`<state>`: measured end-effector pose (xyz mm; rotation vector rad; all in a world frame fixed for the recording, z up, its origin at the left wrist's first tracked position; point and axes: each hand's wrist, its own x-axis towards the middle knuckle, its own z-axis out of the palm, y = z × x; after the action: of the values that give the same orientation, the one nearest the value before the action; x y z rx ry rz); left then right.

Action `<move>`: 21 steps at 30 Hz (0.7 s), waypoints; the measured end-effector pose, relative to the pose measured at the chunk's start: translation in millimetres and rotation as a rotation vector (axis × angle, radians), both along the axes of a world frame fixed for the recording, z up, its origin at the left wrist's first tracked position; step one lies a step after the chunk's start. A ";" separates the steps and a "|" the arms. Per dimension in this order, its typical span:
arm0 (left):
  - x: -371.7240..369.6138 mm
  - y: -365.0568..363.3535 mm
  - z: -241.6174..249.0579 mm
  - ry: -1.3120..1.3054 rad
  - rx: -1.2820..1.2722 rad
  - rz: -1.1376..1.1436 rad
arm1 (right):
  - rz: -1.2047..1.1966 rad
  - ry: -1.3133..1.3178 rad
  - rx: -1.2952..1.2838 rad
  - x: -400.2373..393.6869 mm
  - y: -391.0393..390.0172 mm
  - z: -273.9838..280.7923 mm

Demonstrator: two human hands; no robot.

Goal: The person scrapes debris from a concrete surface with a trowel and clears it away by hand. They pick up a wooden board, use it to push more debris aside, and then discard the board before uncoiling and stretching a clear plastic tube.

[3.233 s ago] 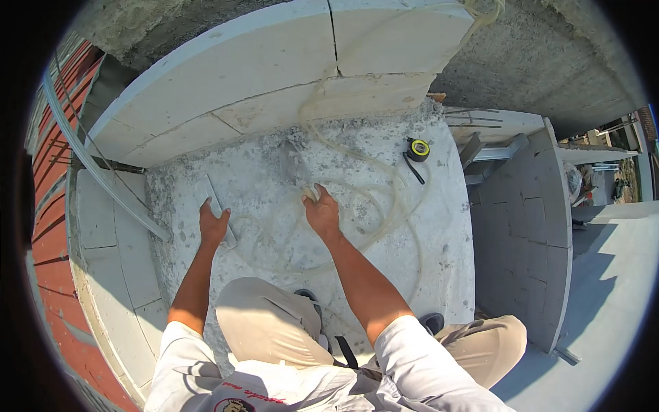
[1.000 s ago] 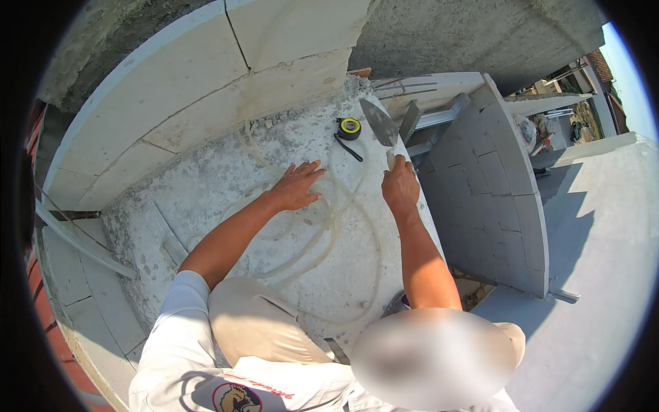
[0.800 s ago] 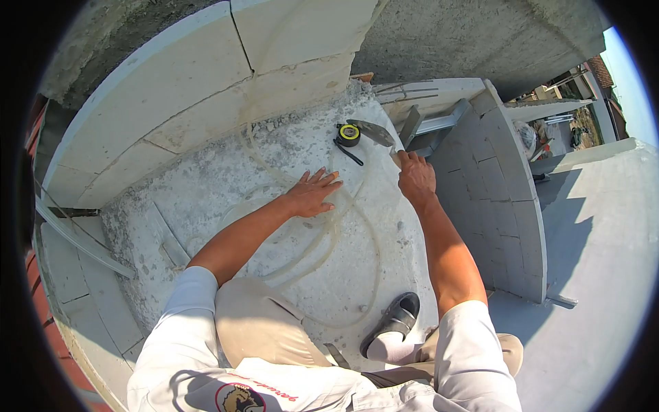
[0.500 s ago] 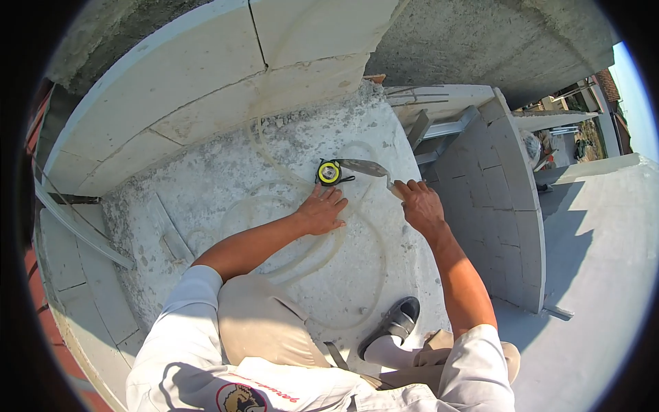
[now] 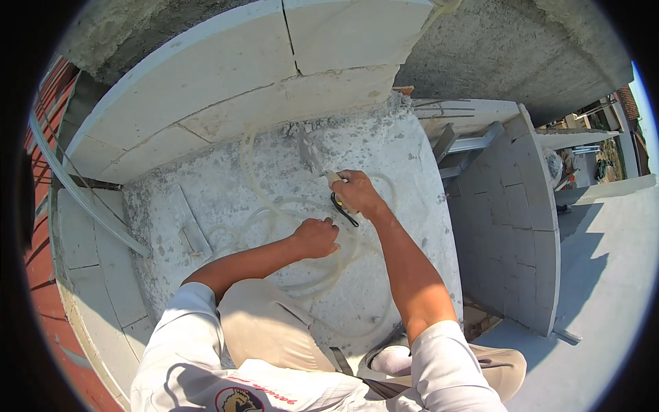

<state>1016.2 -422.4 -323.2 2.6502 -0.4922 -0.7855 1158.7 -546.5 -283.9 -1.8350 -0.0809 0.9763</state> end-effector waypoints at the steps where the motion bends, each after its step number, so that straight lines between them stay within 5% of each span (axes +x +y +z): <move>1: 0.9 -4.4 -4.5 0.002 -0.003 -0.008 | 0.050 0.032 0.022 -0.9 17.8 -3.9; 2: 1.7 -7.1 -9.9 0.004 -0.004 -0.020 | 0.098 0.062 0.045 -1.6 36.0 -7.3; 4: -5.9 -12.6 -27.2 -0.053 -0.060 0.014 | 0.335 -0.374 -0.046 -2.5 69.1 -35.2; 7: -7.2 -12.0 -31.6 -0.029 -0.099 0.033 | 0.258 -0.544 -0.237 -9.9 88.2 -27.9; 12: -7.4 0.3 -19.9 0.019 -0.057 0.035 | 0.012 -0.645 -0.154 6.6 14.0 -57.7; 14: -13.2 3.2 -18.9 0.018 -0.064 0.058 | -0.293 -0.317 -0.173 13.7 -26.2 -37.7; 16: -14.6 5.7 -20.8 -0.008 -0.073 0.071 | -0.370 -0.299 -0.272 21.9 -65.0 -35.7; 19: -18.9 3.9 -30.3 -0.048 -0.088 0.075 | -0.016 -0.859 -0.298 0.3 -66.2 -46.4; 21: -20.9 4.6 -31.3 -0.056 -0.073 0.086 | 0.087 -0.658 -0.285 -21.5 -21.1 -18.4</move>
<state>995.4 -417.8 -354.5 2.6127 -0.4096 -0.6576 1137.3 -567.6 -302.3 -2.3726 -0.4437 0.4162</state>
